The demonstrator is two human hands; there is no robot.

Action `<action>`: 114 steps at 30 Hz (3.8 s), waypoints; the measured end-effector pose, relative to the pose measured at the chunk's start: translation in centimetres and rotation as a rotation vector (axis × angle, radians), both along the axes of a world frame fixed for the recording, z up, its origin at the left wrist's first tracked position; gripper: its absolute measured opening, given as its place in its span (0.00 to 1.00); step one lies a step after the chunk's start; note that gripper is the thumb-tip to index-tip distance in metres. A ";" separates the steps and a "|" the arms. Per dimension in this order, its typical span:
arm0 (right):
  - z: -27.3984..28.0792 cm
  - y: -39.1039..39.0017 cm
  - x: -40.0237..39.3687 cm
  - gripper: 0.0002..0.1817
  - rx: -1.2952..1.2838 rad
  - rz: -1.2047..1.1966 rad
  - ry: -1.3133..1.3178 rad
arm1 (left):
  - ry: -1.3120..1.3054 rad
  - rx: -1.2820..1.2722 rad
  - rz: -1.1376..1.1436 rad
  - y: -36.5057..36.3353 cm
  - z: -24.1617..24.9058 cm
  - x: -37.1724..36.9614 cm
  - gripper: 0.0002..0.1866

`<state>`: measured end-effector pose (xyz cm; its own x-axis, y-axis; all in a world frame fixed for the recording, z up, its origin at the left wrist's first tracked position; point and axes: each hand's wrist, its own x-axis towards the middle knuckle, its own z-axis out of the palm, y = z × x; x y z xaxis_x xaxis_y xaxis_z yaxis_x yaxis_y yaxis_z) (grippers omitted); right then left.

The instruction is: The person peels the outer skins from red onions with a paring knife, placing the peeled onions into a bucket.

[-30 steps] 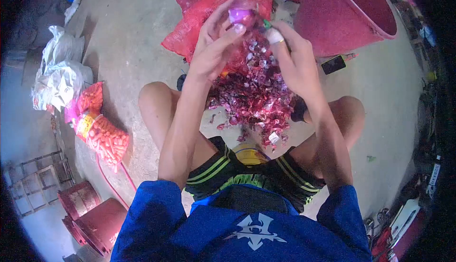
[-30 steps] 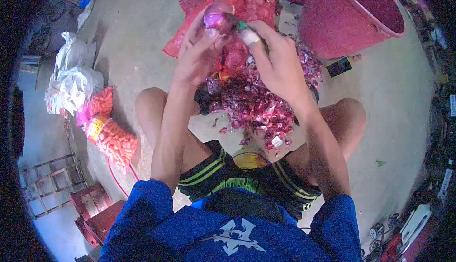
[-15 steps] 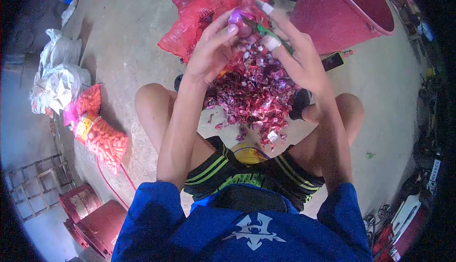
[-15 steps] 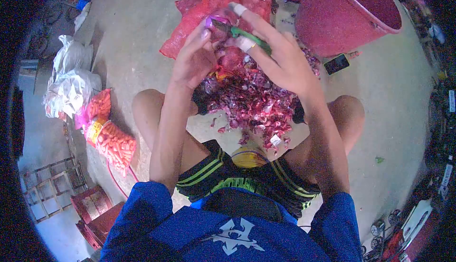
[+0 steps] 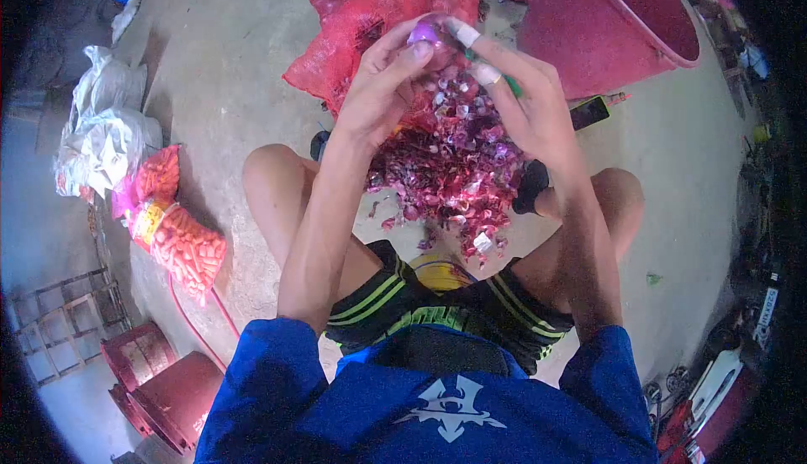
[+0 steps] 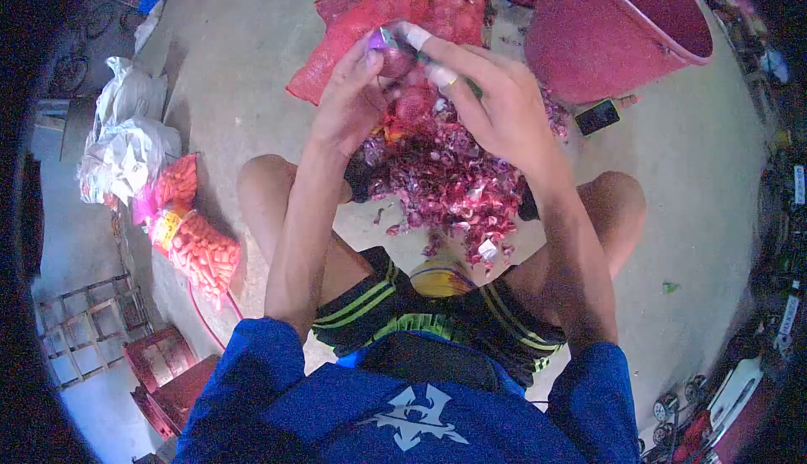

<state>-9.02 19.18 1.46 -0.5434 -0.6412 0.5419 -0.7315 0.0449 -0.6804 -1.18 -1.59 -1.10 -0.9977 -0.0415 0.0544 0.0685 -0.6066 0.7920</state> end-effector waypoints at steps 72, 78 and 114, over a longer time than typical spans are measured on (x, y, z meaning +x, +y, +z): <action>0.2 1.2 -0.3 0.21 0.008 -0.027 -0.165 | 0.098 -0.322 0.121 0.7 1.2 0.3 0.39; -0.7 0.5 0.4 0.21 -0.039 0.061 -0.340 | -0.011 -0.129 0.180 2.1 -0.2 -0.9 0.37; -0.2 -0.2 -0.7 0.24 -0.381 -0.082 -0.702 | 0.039 -0.128 0.055 3.8 -0.1 -0.6 0.29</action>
